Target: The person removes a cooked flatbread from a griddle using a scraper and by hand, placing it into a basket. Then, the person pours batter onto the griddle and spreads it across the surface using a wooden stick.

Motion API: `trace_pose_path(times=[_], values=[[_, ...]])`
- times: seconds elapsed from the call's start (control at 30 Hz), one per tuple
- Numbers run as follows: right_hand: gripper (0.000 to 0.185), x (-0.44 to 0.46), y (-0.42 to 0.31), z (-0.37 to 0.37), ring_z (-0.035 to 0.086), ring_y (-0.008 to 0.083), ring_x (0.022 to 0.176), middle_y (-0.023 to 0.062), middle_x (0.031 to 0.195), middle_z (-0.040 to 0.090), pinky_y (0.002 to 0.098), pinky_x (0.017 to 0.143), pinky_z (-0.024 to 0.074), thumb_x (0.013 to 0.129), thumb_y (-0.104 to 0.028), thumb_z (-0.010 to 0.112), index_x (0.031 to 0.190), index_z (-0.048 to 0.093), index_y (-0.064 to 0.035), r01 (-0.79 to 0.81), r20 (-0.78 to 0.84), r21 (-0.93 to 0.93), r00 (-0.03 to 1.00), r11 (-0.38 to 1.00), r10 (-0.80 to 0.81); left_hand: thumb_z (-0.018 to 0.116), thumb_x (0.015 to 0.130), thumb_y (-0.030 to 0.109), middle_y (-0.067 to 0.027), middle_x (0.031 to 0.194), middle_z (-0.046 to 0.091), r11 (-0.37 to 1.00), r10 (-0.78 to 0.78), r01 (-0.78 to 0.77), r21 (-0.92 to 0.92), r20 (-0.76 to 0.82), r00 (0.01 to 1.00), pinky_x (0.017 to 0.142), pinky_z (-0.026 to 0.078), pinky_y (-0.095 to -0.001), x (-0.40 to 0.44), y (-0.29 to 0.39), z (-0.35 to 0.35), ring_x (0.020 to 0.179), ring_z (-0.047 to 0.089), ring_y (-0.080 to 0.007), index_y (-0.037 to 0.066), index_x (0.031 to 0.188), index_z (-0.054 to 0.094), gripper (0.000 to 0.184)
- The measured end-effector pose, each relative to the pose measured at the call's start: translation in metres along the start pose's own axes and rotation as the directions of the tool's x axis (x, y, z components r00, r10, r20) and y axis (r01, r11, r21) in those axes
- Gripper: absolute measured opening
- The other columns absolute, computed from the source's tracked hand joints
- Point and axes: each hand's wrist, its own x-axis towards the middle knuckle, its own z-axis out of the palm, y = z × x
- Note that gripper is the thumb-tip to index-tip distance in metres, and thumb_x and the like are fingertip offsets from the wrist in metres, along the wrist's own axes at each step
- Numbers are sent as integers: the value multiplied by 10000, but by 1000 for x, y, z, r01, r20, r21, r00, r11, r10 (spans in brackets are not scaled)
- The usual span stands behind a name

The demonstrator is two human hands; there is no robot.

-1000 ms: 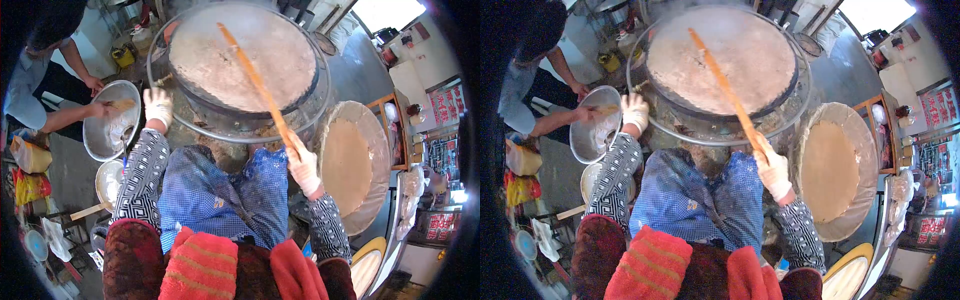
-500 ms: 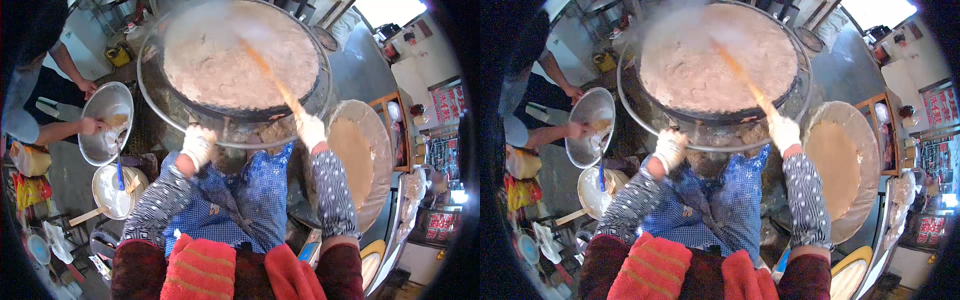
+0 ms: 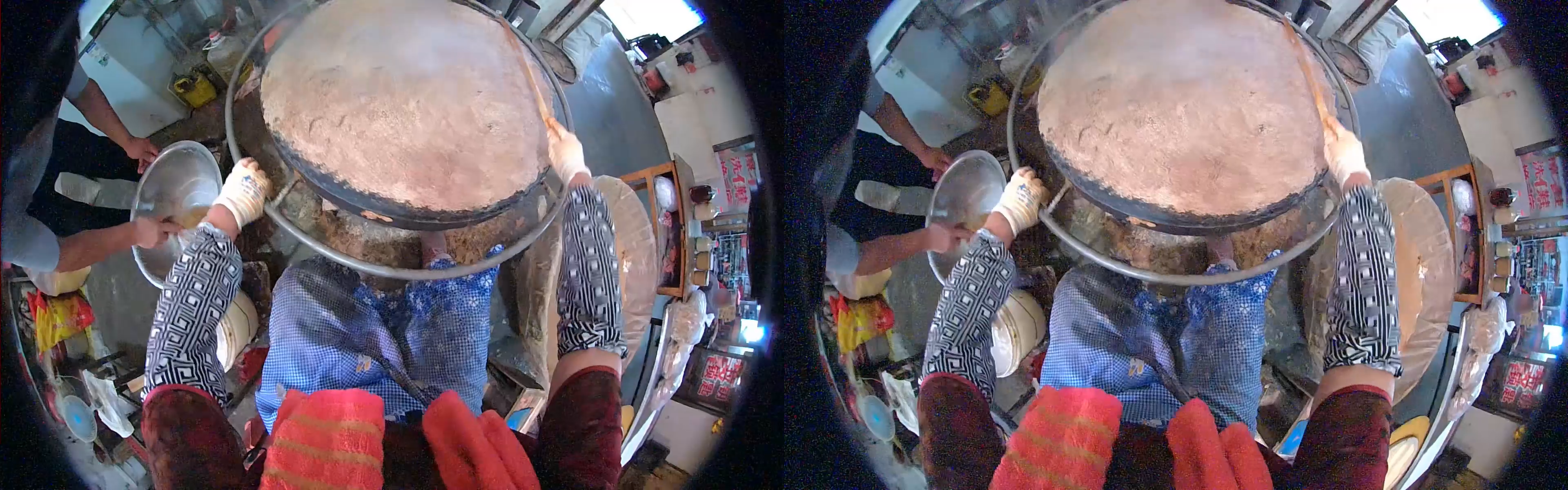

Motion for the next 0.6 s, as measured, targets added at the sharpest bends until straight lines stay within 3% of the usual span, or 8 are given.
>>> trace_pose_path(times=[0.13, 0.23, 0.27, 0.33, 0.37, 0.4, 0.53, 0.6], values=[[357, -117, 11, 4, 572, 191, 1148, 142, 1227, 635, 297, 958, 439, 989, -183, 494, 1326, 538, -75, 67, -24, 420, 998, 905, -63, 692, 638, 291, -67, 896, 673, 998, -1, -2, 67, 39, 999, 965, 380, -367, 11, -6, 10, 1019, 579, -265, 150, 836, 717, 245], [403, -231, -55, -39, 411, 48, 453, 25, 901, 628, 216, 419, 386, 999, -213, 474, 1387, 489, -106, -381, 357, 629, 916, 678, 184, 667, 721, 252, -55, 887, 700, 999, -11, 10, 51, 19, 1000, 943, 396, -367, 1, 5, -10, 983, 619, -218, 175, 768, 722, 105], [438, -267, -68, -57, 413, 61, 396, -14, 635, 520, 210, 340, 330, 1005, -280, 471, 1420, 443, -142, -342, 420, 704, 907, 622, 23, 674, 715, 257, -60, 866, 706, 1000, -11, 10, 28, 12, 1000, 930, 402, -366, -3, 9, -10, 959, 630, -217, 169, 763, 727, 113], [438, -328, -61, -45, 373, 84, 397, 18, 651, 504, 232, 352, 337, 1007, -374, 441, 1393, 439, -167, -522, 540, 830, 841, 194, -47, 719, 668, 265, -44, 761, 706, 999, -11, 5, -54, -103, 995, 828, 444, -369, -8, 29, -8, 787, 670, -244, 153, 760, 742, 147], [457, -344, -76, -50, 356, 107, 372, 18, 599, 453, 239, 333, 306, 1000, -421, 439, 1401, 400, -206, -741, 760, 561, 638, -368, -125, 716, 667, 259, -43, 759, 704, 989, -32, 24, -149, -47, 998, 774, 467, -372, -12, 46, -21, 778, 680, -245, 161, 741, 735, 124], [461, -365, -89, -54, 357, 105, 378, 6, 582, 407, 231, 334, 283, 999, -399, 448, 1418, 359, -229, -737, 715, 484, 644, -473, -272, 670, 681, 229, -57, 715, 692, 983, -49, 33, -178, -86, 995, 747, 473, -389, -27, 71, -56, 751, 669, -254, 149, 699, 722, 96], [456, -392, -136, -70, 344, 111, 323, 5, 520, 399, 248, 306, 284, 1006, -376, 408, 1412, 376, -170, -739, 554, 470, 673, -483, -490, 629, 735, 236, -91, 676, 686, 907, -236, 150, -393, -179, 955, 574, 472, -442, -29, 179, -101, 674, 675, -277, 147, 692, 716, 131], [514, -396, -154, -81, 370, 128, 320, 48, 500, 450, 259, 310, 309, 975, -337, 486, 1429, 358, -132, -644, 538, 739, 740, -197, -402, 632, 720, 211, -82, 615, 637, 878, -264, 91, -470, -317, 911, 582, 461, -444, -33, 233, -132, 618, 636, -292, 134, 676, 692, 107]])
